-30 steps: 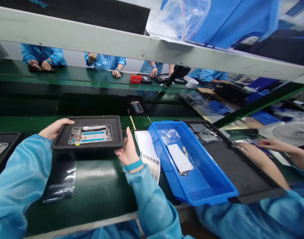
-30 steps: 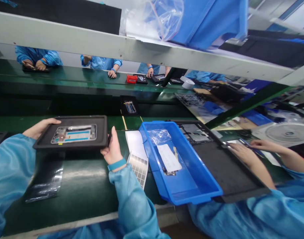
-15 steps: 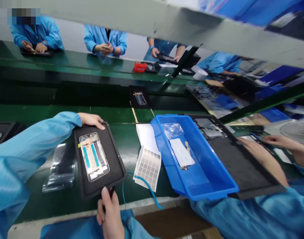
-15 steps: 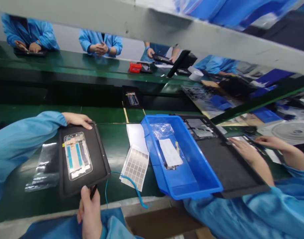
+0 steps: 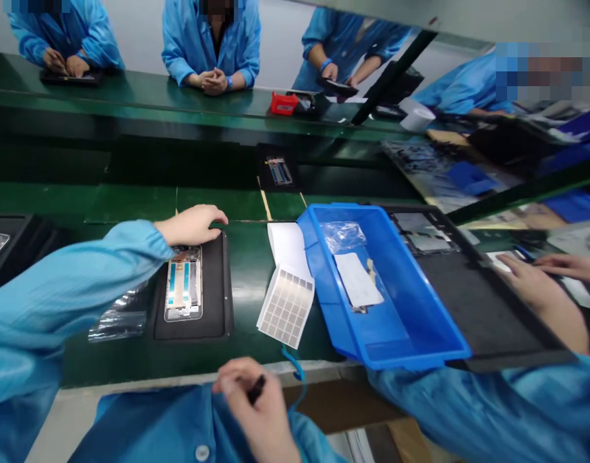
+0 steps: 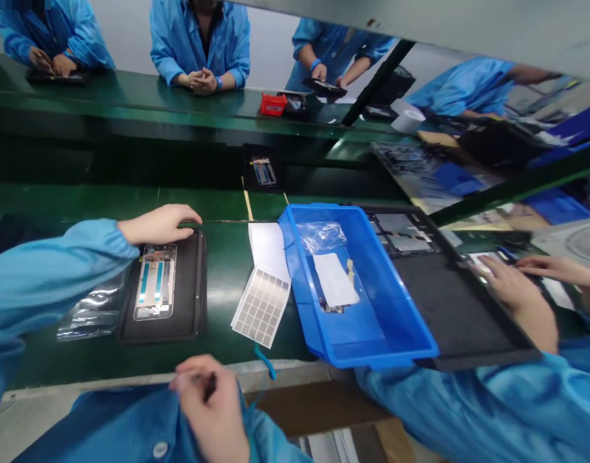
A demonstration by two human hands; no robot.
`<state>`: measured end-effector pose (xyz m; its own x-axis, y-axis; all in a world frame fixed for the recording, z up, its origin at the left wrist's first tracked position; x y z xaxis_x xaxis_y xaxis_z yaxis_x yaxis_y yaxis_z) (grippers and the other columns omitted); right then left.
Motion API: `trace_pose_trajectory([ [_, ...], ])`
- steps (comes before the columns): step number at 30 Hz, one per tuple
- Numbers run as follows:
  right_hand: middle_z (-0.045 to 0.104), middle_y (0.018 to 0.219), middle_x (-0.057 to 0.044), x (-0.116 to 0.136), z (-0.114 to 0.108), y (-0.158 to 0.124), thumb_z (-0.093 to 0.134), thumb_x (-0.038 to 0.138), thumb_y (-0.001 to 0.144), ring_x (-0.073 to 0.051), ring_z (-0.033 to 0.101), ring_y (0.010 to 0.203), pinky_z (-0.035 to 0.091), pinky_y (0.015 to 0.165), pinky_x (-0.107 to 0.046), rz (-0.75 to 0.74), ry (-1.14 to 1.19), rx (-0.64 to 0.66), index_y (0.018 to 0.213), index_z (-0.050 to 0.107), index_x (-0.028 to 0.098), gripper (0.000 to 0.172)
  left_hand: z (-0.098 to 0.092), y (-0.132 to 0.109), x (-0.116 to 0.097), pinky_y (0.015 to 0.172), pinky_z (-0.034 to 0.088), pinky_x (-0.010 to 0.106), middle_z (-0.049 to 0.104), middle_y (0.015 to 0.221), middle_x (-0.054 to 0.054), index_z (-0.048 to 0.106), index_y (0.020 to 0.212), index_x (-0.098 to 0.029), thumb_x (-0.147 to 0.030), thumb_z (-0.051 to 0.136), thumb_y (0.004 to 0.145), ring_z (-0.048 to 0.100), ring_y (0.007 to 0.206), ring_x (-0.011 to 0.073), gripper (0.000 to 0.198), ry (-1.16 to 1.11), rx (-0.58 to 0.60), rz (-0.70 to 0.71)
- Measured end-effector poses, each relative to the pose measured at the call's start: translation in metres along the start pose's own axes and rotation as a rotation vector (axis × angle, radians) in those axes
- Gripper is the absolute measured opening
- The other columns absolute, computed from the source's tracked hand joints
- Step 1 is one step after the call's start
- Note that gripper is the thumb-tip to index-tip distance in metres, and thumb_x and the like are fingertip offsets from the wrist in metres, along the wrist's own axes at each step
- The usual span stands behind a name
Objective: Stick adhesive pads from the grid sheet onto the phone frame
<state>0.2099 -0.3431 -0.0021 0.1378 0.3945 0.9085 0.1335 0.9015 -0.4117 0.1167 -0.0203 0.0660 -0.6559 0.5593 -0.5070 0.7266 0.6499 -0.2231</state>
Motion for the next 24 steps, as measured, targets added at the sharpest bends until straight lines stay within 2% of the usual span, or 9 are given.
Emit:
trace_pose_trajectory([
  [3, 0.079, 0.092, -0.012, 0.028, -0.066, 0.023, 0.064, 0.050, 0.087, -0.024, 0.070, 0.074, 0.053, 0.066, -0.034, -0.204, -0.340, -0.344, 0.099, 0.073, 0.018, 0.035, 0.032, -0.024, -0.049, 0.112, 0.043, 0.035, 0.068, 0.127, 0.008, 0.068, 0.123, -0.018, -0.022, 0.053, 0.091, 0.061, 0.123, 0.0232, 0.034, 0.066, -0.047, 0.109],
  [6, 0.074, 0.118, -0.020, 0.033, -0.113, 0.054, 0.063, 0.045, 0.082, -0.034, 0.071, 0.102, 0.055, 0.087, -0.043, -0.257, -0.689, -0.641, 0.120, 0.069, 0.010, 0.052, 0.081, -0.031, -0.096, 0.103, 0.050, 0.037, 0.069, 0.121, 0.011, 0.066, 0.123, -0.016, -0.021, 0.057, 0.090, 0.065, 0.115, 0.0249, 0.034, 0.118, -0.031, 0.133],
  [7, 0.072, 0.123, -0.023, 0.029, -0.123, 0.063, 0.061, 0.044, 0.082, -0.038, 0.069, 0.109, 0.053, 0.092, -0.047, -0.216, -0.779, -0.692, 0.126, 0.066, 0.007, 0.057, 0.097, -0.030, -0.107, 0.101, 0.052, 0.039, 0.069, 0.119, 0.014, 0.065, 0.122, -0.014, -0.021, 0.058, 0.090, 0.066, 0.112, 0.0266, 0.034, 0.138, -0.029, 0.117],
  [9, 0.068, 0.128, -0.026, 0.018, -0.132, 0.080, 0.059, 0.042, 0.083, -0.041, 0.067, 0.114, 0.052, 0.095, -0.050, -0.138, -0.884, -0.680, 0.130, 0.063, 0.004, 0.060, 0.122, -0.023, -0.123, 0.096, 0.055, 0.044, 0.068, 0.116, 0.017, 0.064, 0.121, -0.009, -0.022, 0.059, 0.092, 0.067, 0.109, 0.0288, 0.032, 0.176, -0.034, 0.067],
  [12, 0.067, 0.129, -0.025, 0.005, -0.133, 0.095, 0.061, 0.041, 0.083, -0.039, 0.067, 0.116, 0.053, 0.095, -0.047, -0.168, -0.877, -0.658, 0.131, 0.062, 0.006, 0.059, 0.141, -0.012, -0.126, 0.093, 0.056, 0.046, 0.065, 0.122, 0.013, 0.062, 0.124, -0.012, -0.034, 0.062, 0.096, 0.066, 0.108, 0.0251, 0.036, 0.201, -0.037, 0.001],
  [14, 0.069, 0.126, -0.023, 0.002, -0.130, 0.103, 0.063, 0.039, 0.082, -0.037, 0.068, 0.114, 0.053, 0.094, -0.045, -0.215, -0.838, -0.651, 0.132, 0.061, 0.008, 0.059, 0.141, -0.008, -0.121, 0.093, 0.057, 0.046, 0.064, 0.126, 0.010, 0.061, 0.126, -0.016, -0.040, 0.063, 0.096, 0.065, 0.109, 0.0230, 0.038, 0.195, -0.042, -0.017],
  [17, 0.074, 0.118, -0.019, 0.002, -0.126, 0.115, 0.065, 0.033, 0.079, -0.034, 0.071, 0.106, 0.055, 0.091, -0.043, -0.270, -0.793, -0.610, 0.130, 0.062, 0.012, 0.055, 0.130, -0.005, -0.111, 0.094, 0.057, 0.046, 0.063, 0.128, 0.011, 0.060, 0.128, -0.017, -0.039, 0.063, 0.097, 0.064, 0.110, 0.0233, 0.038, 0.162, -0.074, -0.038],
  [21, 0.076, 0.110, -0.014, 0.007, -0.126, 0.127, 0.065, 0.032, 0.077, -0.029, 0.073, 0.100, 0.055, 0.089, -0.040, -0.359, -0.723, -0.541, 0.126, 0.065, 0.015, 0.052, 0.102, 0.008, -0.095, 0.094, 0.057, 0.045, 0.063, 0.128, 0.010, 0.061, 0.126, -0.018, -0.039, 0.062, 0.097, 0.064, 0.111, 0.0227, 0.036, 0.100, -0.160, -0.119],
  [24, 0.078, 0.105, -0.013, 0.007, -0.130, 0.128, 0.063, 0.036, 0.079, -0.028, 0.074, 0.096, 0.056, 0.089, -0.039, -0.406, -0.660, -0.527, 0.124, 0.066, 0.014, 0.050, 0.075, 0.036, -0.077, 0.095, 0.056, 0.045, 0.062, 0.130, 0.010, 0.062, 0.126, -0.019, -0.039, 0.061, 0.097, 0.064, 0.111, 0.0227, 0.035, 0.048, -0.246, -0.226],
])
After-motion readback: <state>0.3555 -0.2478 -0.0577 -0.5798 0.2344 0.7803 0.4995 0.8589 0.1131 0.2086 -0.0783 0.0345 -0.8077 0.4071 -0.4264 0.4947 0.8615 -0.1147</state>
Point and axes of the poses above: each hand's wrist, its own y-axis towards the middle knuckle, its own z-axis out of the palm, x = y × z, the point moved 3 cm from there along y, towards the middle knuckle
